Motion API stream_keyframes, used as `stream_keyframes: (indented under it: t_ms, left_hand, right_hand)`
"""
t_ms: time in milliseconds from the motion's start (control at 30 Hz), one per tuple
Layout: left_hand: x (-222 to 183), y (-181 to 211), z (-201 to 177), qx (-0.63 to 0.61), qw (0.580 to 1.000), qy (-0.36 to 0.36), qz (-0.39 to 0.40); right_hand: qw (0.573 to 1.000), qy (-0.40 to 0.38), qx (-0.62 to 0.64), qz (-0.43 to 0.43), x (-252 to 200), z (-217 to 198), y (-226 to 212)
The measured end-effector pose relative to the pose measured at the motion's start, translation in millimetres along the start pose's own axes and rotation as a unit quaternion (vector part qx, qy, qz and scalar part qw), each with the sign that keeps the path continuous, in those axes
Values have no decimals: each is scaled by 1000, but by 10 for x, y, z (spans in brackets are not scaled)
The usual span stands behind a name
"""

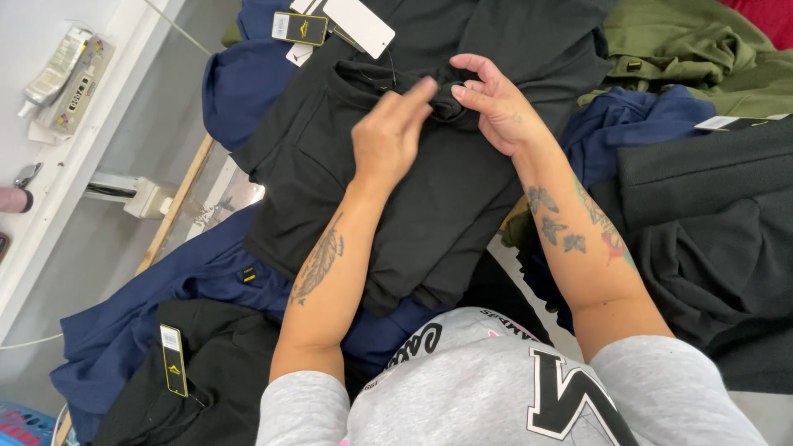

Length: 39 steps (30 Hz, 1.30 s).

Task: Inspecting black shirts for loose threads and trimming them using small scissors.

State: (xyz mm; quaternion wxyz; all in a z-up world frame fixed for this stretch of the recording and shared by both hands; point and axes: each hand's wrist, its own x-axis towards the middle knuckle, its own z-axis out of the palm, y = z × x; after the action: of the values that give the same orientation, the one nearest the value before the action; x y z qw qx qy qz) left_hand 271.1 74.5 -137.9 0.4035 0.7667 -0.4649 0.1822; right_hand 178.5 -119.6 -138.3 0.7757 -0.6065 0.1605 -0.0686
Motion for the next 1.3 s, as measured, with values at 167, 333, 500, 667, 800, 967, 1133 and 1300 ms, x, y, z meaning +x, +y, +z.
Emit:
stream_keyframes:
  t_ms: [167, 333, 500, 667, 800, 967, 1133, 1300]
  left_hand:
    - [68, 82, -193, -147, 987, -21, -68]
    - [42, 248, -238, -402, 862, -201, -235]
    - [83, 345, -289, -387, 821, -261, -329]
    - [98, 360, -298, -388, 821, -265, -325]
    - [111, 379, -312, -374, 823, -270, -332]
    - [117, 378, -295, -386, 813, -265, -346]
    - [76, 345, -172, -420, 788, -233, -385]
    - [82, 348, -173, -419, 796, -226, -373]
  right_hand:
    - [999, -25, -23, -19, -5, -41, 19]
    - [999, -33, 21, -25, -15, -28, 14]
    - [999, -12, 12, -34, -12, -11, 32]
    - [999, -10, 22, -27, -28, 10, 9]
    - [999, -4, 36, -32, -44, 56, -10]
    - [998, -3, 41, -40, -30, 60, 25]
    - [996, 9, 26, -89, 0, 112, 126]
    - [996, 9, -12, -86, -31, 134, 65]
